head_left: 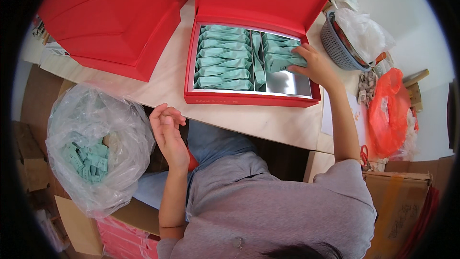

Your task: The person takes small, light-green packets from a large plastic bag and places them into a red box with a clear window. They arrange the packets neatly inside the box, close the lid, and stack the finished box with others.

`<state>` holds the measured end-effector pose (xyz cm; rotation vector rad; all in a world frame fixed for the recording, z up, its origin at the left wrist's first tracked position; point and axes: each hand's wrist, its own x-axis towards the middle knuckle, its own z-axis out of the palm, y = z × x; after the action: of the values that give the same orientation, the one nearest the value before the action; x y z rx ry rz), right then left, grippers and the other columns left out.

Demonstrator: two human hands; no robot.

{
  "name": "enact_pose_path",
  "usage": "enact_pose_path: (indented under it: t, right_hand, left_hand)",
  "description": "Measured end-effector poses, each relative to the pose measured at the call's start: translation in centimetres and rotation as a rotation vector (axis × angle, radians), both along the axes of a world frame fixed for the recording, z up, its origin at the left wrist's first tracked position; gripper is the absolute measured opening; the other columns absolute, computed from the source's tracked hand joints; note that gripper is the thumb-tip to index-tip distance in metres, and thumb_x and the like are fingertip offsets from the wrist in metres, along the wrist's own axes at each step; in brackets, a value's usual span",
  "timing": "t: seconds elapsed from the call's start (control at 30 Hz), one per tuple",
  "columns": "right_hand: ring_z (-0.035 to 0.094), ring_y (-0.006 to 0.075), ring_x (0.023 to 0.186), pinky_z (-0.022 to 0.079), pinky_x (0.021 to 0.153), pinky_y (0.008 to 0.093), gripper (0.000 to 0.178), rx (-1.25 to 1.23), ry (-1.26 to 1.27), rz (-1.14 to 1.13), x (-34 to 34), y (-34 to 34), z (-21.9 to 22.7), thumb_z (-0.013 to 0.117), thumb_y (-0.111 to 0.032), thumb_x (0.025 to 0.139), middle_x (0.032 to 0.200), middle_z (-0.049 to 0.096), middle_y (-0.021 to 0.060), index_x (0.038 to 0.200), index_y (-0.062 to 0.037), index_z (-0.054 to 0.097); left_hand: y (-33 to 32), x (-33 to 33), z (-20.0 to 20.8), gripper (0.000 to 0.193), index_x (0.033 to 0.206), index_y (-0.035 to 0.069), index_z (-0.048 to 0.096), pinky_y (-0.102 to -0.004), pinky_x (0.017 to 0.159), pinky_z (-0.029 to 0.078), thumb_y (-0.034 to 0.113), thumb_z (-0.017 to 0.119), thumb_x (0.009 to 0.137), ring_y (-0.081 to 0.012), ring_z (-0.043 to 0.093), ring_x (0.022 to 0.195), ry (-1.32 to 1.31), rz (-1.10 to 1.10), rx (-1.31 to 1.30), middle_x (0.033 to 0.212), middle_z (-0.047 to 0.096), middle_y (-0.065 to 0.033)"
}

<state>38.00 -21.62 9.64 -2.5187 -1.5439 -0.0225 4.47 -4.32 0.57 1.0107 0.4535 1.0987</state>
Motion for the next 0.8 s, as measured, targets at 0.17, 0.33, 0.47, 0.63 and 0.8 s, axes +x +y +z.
enact_pose_path:
  t: [0.17, 0.33, 0.47, 0.63, 0.8]
  right_hand:
    - [0.051, 0.0323, 0.118, 0.045, 0.093, 0.0444, 0.083, 0.113, -0.585, 0.097, 1.6, 1.6, -4.4, 0.075, -0.042, 0.071, 0.137, 0.046, 0.0144, 0.142, -0.019, 0.038]
    - [0.05, 0.0313, 0.119, 0.045, 0.094, 0.0429, 0.079, -0.039, -0.373, 0.007, 0.5, 1.9, -5.5, 0.075, -0.037, 0.073, 0.138, 0.046, 0.0153, 0.14, -0.013, 0.04]
    - [0.045, 0.0324, 0.125, 0.04, 0.101, 0.0408, 0.08, -0.006, -0.444, 0.011, 0.8, 1.4, -6.4, 0.074, -0.033, 0.075, 0.142, 0.042, 0.0155, 0.141, -0.0079, 0.037]
    - [0.036, 0.0363, 0.133, 0.029, 0.109, 0.0422, 0.089, -0.128, -0.459, -0.074, 0.8, -0.3, -7.0, 0.072, -0.034, 0.077, 0.145, 0.034, 0.0223, 0.147, -0.009, 0.025]
    - [0.035, 0.0364, 0.133, 0.029, 0.109, 0.0446, 0.098, -0.073, -0.386, -0.077, 0.2, -0.5, -5.6, 0.076, -0.043, 0.071, 0.144, 0.035, 0.0225, 0.147, -0.0067, 0.025]
  left_hand:
    - [0.2, 0.0, -0.4, 0.025, 0.119, 0.003, 0.046, -0.026, 0.073, 0.04, 0.016, 0.046, 0.097, -0.0116, 0.047, 0.082, 0.055, 0.007, -0.012, 0.093, 0.051, -0.005]
    - [0.3, 0.0, -1.4, 0.019, 0.112, 0.004, 0.05, -0.0246, 0.072, 0.04, 0.016, 0.047, 0.098, -0.0106, 0.047, 0.079, 0.045, -0.033, -0.04, 0.089, 0.051, -0.004]
    - [0.0, 0.5, -1.7, 0.013, 0.105, 0.003, 0.051, -0.0245, 0.072, 0.041, 0.008, 0.042, 0.096, -0.0103, 0.048, 0.077, 0.075, -0.029, -0.102, 0.084, 0.052, -0.0039]
    - [0.3, 0.3, -2.3, 0.012, 0.103, 0.004, 0.052, -0.0236, 0.071, 0.041, 0.007, 0.042, 0.097, -0.0095, 0.048, 0.076, 0.089, -0.025, -0.122, 0.084, 0.051, -0.0031]
    - [0.6, 0.8, -2.6, 0.011, 0.101, 0.004, 0.052, -0.0233, 0.071, 0.04, 0.008, 0.043, 0.097, -0.0092, 0.047, 0.076, 0.073, -0.041, -0.164, 0.084, 0.052, -0.0028]
